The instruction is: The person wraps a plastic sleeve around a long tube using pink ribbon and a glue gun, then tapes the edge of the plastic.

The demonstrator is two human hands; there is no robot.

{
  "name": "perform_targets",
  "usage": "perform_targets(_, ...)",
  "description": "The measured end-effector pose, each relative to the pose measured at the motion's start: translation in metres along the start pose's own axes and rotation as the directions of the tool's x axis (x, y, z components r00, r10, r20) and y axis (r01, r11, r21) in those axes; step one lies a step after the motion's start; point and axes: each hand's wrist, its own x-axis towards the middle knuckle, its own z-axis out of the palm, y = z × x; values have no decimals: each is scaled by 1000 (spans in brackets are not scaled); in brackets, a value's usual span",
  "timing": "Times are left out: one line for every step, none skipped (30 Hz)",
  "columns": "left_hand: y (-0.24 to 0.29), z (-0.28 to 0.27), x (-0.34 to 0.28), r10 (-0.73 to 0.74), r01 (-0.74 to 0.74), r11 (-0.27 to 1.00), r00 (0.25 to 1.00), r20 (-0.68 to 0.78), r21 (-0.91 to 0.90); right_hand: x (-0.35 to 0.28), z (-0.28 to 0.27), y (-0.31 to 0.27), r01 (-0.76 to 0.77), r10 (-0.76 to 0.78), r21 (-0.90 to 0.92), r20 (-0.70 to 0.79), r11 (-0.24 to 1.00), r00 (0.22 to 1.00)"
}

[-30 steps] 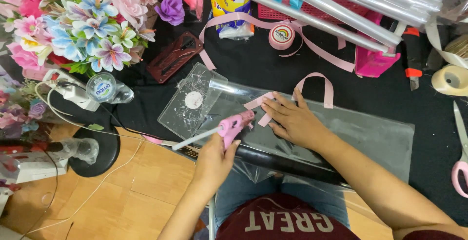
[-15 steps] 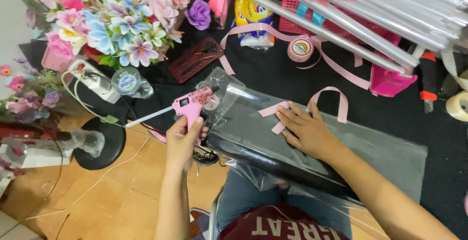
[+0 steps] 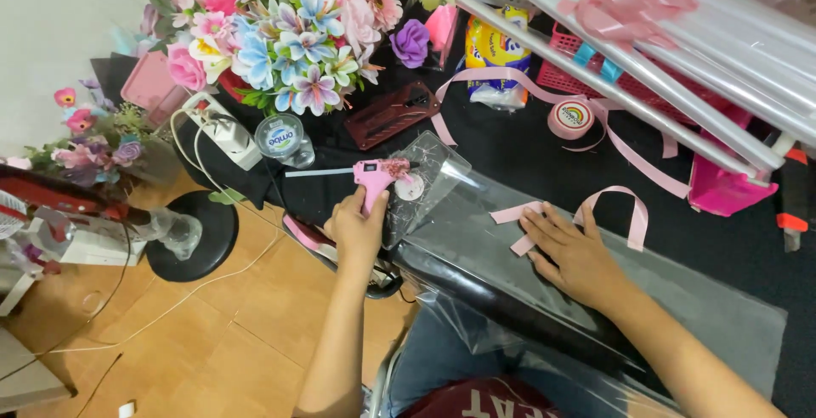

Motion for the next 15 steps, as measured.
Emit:
perform_targets(-1, 1, 1, 82, -78, 996, 993, -87, 47, 0, -2, 0, 1, -1, -1, 0, 1000, 1000)
perform_targets(-1, 1, 0, 81, -78, 996, 993, -84, 43, 0, 0, 0, -1, 1, -4, 3, 1000, 1000)
perform_targets(0, 1, 0, 118, -108, 990, 986, -116, 90, 0, 2, 2, 3, -3, -18, -5, 1000, 1000)
perform_targets(0, 1, -2, 157, -138, 981, 977, -142, 137, -2, 3, 3, 2, -3, -32, -12, 999, 1000)
perform_targets(1, -1, 0, 157, -139, 981, 978, -135, 133, 3, -1, 0, -3, 3, -35, -7, 999, 1000)
perform_targets(1, -1, -1, 192, -152, 969, 960, -204, 194, 5, -5, -2, 4, -5, -41, -11, 999, 1000)
perform_targets(1, -1, -3, 230, -161, 954, 935, -269, 254, 7, -9, -5, 11, -12, -46, -15, 999, 1000)
perform_targets(17, -6, -11, 232, -168, 954, 938, -258, 247, 5, -8, -5, 0, 0, -52, -9, 999, 1000)
perform_targets(33, -12, -20, 335, -246, 923, 892, -302, 296, 4, -7, -5, 7, -8, -57, -22, 998, 1000)
perform_targets(50, -19, -27, 434, -317, 883, 834, -342, 347, 5, -6, -4, 15, -17, -62, -37, 998, 999)
perform_targets(68, -16, -43, 436, -325, 883, 835, -335, 339, 6, -6, -3, 5, -7, -69, -32, 998, 999)
perform_targets(86, -14, -60, 521, -475, 847, 828, -206, 238, 5, -6, -4, 10, -12, -56, -32, 998, 999)
perform_targets(103, -12, -78, 609, -599, 792, 789, -85, 114, 5, -5, -4, 15, -17, -42, -32, 999, 999)
perform_targets(109, -5, -88, 610, -601, 792, 788, -83, 107, 5, -4, -4, 11, -12, -47, -28, 999, 1000)
perform_targets(116, 2, -98, 667, -666, 745, 744, -47, 19, 4, -4, -5, 2, -3, -55, -26, 998, 1000)
